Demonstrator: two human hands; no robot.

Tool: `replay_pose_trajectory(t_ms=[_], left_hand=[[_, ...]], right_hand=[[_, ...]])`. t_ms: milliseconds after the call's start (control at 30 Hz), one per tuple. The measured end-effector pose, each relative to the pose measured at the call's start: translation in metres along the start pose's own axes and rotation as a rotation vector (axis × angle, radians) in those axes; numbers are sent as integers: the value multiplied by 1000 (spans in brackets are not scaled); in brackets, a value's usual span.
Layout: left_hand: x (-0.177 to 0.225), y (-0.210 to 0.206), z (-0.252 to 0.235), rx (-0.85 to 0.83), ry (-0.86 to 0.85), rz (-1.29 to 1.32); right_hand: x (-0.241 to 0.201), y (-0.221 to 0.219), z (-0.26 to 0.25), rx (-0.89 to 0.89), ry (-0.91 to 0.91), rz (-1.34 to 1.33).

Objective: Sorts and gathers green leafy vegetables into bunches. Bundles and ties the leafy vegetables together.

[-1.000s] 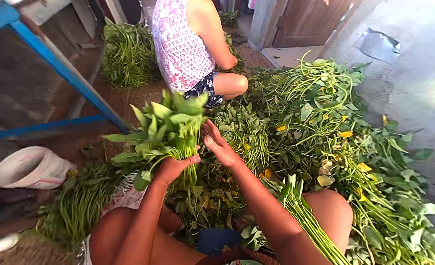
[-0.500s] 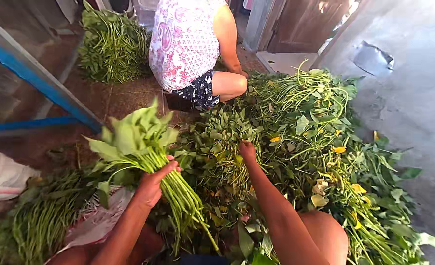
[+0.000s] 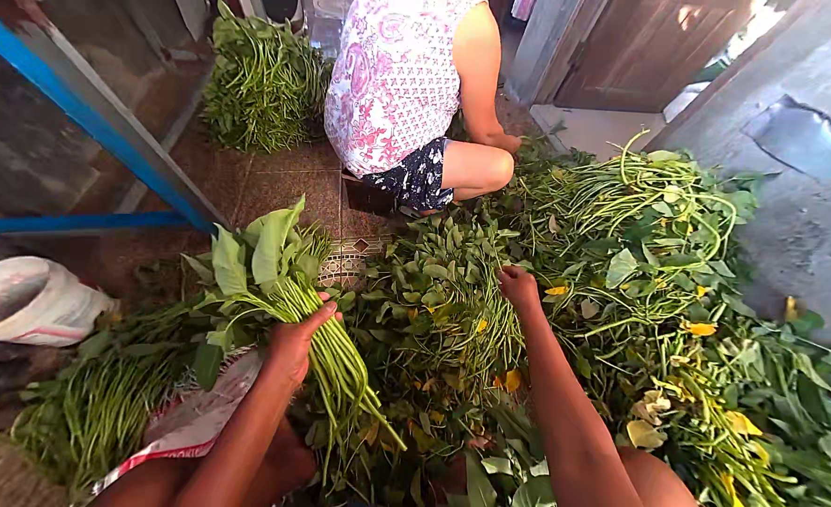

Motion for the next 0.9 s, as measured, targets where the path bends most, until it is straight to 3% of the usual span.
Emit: replay_pose_trajectory(t_ms=[100, 200, 400, 600, 733, 900], left_hand=[[2, -10, 6, -39, -2, -12], [1, -21, 15, -85, 10, -26], [-7, -35, 37, -182, 76, -82], [-23, -26, 37, -184, 192, -322], [-19, -13, 36, -206, 294, -173], [-7, 2, 32, -129, 213, -81]], right_hand=[[-26, 8, 16, -3, -15, -67], [-54, 2, 49, -37, 118, 69], [-107, -43, 160, -129, 358, 491], [-144, -62, 257, -320, 569, 600], [-148, -66, 273, -331, 653, 606], [-146, -65, 277, -405, 546, 504]])
Point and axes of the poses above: each hand's wrist, its own z-axis away from the middle knuckle, its own y-axis out of the back of the hand, x = y × z, the point moved 3 cm from there along -z, towards the middle knuckle, and after that the axes turned 15 degrees about x, right-handed, at the moved point
